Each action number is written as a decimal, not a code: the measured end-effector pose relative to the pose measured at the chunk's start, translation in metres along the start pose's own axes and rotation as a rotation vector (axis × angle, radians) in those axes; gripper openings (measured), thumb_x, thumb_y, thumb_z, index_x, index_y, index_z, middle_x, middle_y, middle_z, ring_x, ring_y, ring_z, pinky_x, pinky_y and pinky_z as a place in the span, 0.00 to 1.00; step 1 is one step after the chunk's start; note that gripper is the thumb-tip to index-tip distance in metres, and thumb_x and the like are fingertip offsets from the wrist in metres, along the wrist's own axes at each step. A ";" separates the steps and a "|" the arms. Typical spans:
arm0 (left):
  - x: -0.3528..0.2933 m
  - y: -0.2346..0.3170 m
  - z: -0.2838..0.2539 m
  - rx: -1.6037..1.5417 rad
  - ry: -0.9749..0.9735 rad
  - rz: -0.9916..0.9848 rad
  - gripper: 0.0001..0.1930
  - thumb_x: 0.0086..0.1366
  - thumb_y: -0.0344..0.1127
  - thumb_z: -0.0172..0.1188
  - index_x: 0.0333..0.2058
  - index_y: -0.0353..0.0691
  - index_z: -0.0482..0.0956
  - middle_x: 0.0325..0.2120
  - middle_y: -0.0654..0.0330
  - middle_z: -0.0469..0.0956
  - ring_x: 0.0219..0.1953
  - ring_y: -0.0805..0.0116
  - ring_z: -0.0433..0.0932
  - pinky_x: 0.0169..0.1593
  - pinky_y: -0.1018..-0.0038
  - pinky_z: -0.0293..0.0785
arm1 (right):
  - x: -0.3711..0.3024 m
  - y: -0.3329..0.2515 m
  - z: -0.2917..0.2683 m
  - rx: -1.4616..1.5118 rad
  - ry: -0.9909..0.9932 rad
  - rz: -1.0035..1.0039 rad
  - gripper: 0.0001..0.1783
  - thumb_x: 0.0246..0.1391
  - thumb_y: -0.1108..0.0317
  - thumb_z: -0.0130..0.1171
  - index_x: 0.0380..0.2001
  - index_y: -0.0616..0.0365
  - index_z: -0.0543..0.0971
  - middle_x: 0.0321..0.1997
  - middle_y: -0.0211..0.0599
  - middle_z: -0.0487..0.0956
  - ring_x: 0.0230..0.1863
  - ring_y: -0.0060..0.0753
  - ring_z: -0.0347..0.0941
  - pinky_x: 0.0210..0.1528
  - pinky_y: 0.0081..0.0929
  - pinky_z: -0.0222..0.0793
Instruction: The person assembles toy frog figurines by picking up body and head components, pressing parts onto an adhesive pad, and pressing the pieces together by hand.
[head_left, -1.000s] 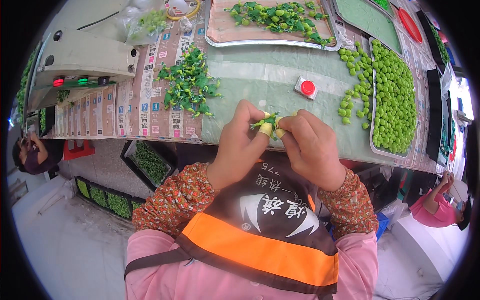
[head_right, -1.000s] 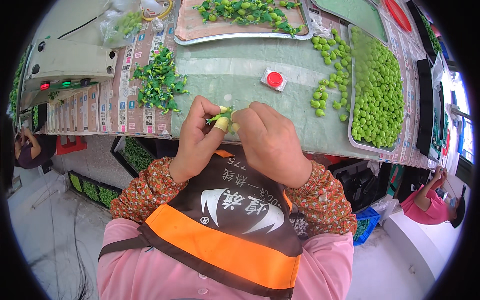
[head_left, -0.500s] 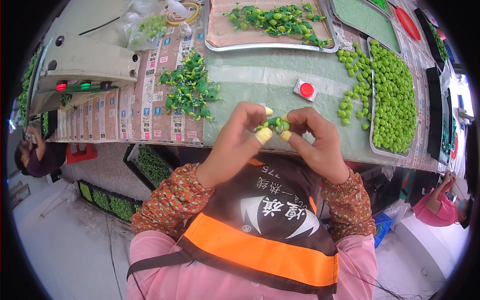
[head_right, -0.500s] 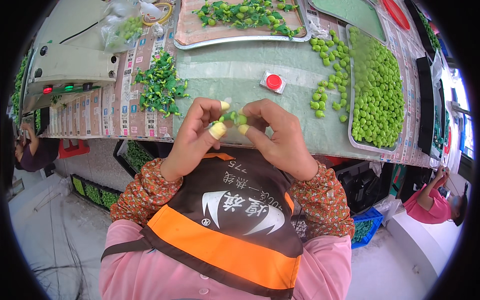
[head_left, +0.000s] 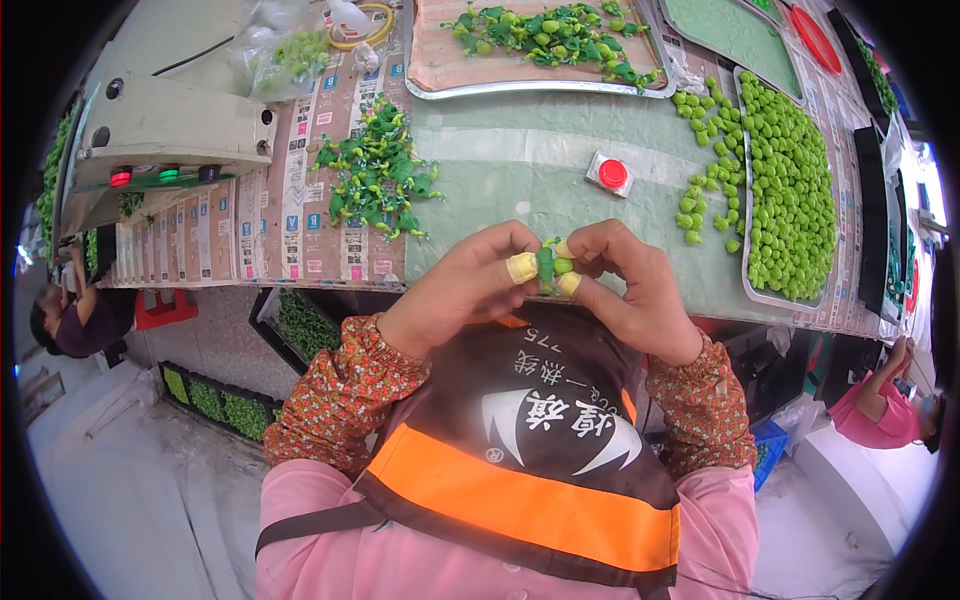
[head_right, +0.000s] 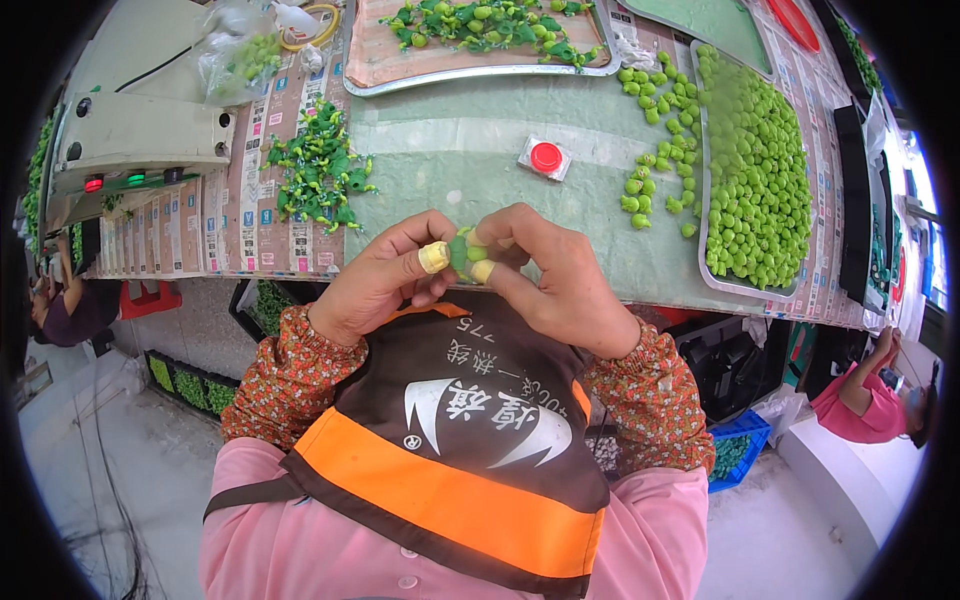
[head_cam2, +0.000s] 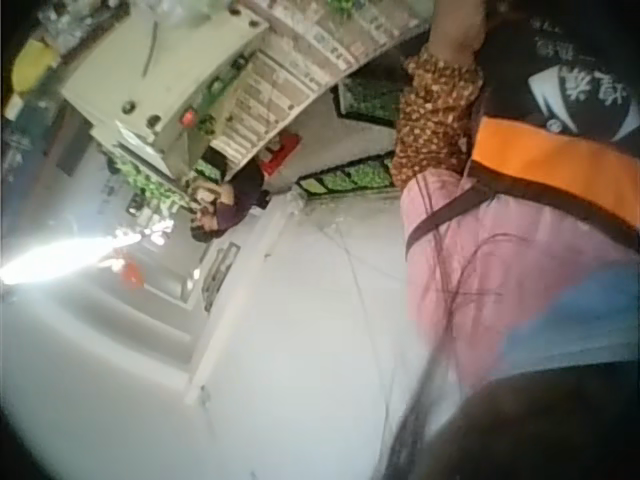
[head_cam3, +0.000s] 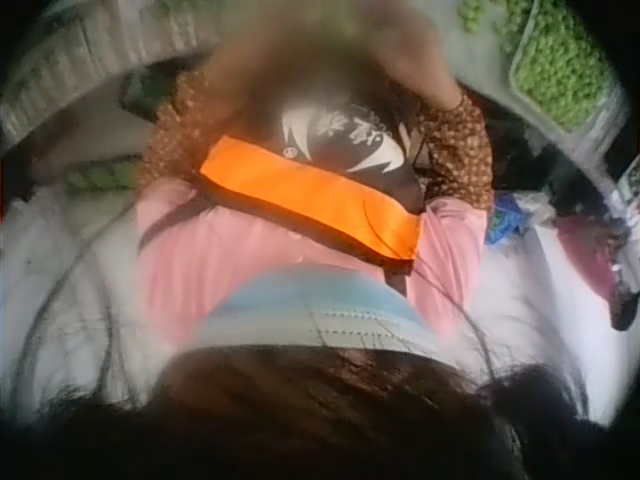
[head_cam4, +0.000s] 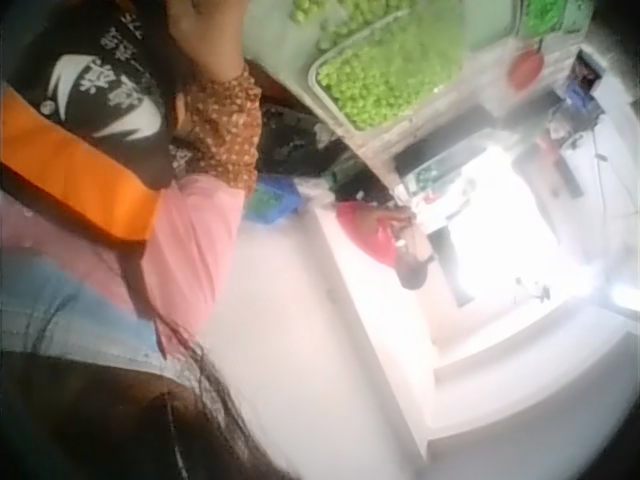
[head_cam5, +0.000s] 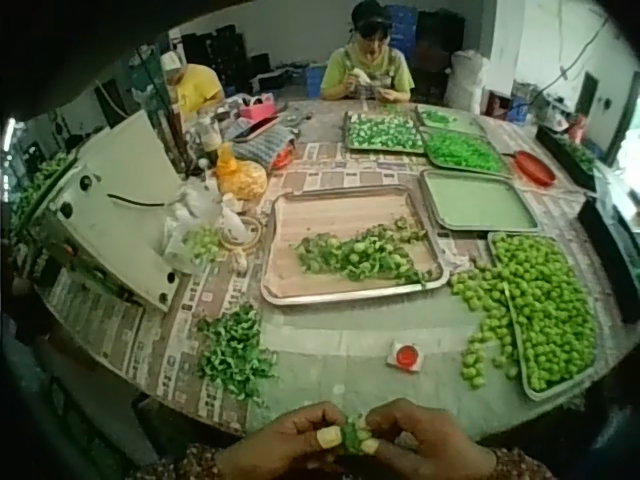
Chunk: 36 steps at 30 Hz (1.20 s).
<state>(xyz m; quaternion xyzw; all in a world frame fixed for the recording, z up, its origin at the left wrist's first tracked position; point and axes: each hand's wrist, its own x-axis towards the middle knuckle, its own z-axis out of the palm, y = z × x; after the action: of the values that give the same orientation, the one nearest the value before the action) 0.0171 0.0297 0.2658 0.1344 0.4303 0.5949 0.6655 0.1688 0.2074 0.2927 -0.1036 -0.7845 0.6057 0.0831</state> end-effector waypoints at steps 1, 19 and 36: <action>0.002 -0.001 0.000 0.000 -0.001 -0.005 0.12 0.73 0.47 0.57 0.44 0.45 0.72 0.33 0.71 0.73 0.30 0.87 0.66 0.28 0.88 0.59 | 0.000 0.003 0.000 0.000 0.000 0.003 0.12 0.55 0.80 0.62 0.42 0.64 0.76 0.37 0.40 0.81 0.37 0.29 0.82 0.40 0.26 0.77; 0.008 -0.008 0.001 0.016 0.108 0.002 0.14 0.76 0.48 0.53 0.50 0.45 0.71 0.38 0.64 0.78 0.31 0.80 0.74 0.31 0.85 0.68 | 0.029 -0.007 -0.025 -0.142 -0.082 -0.035 0.07 0.55 0.78 0.62 0.36 0.63 0.75 0.28 0.38 0.80 0.31 0.27 0.80 0.34 0.27 0.74; 0.008 -0.015 -0.014 -0.088 0.086 0.005 0.13 0.78 0.40 0.47 0.54 0.42 0.70 0.39 0.59 0.78 0.33 0.71 0.82 0.29 0.82 0.72 | 0.031 0.041 -0.131 -0.782 0.300 0.022 0.09 0.54 0.73 0.62 0.39 0.62 0.81 0.35 0.44 0.79 0.38 0.48 0.76 0.42 0.37 0.71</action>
<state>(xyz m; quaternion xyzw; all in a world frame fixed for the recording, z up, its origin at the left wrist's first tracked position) 0.0166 0.0283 0.2436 0.0802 0.4315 0.6202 0.6502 0.1754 0.3476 0.2864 -0.2229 -0.9333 0.2415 0.1445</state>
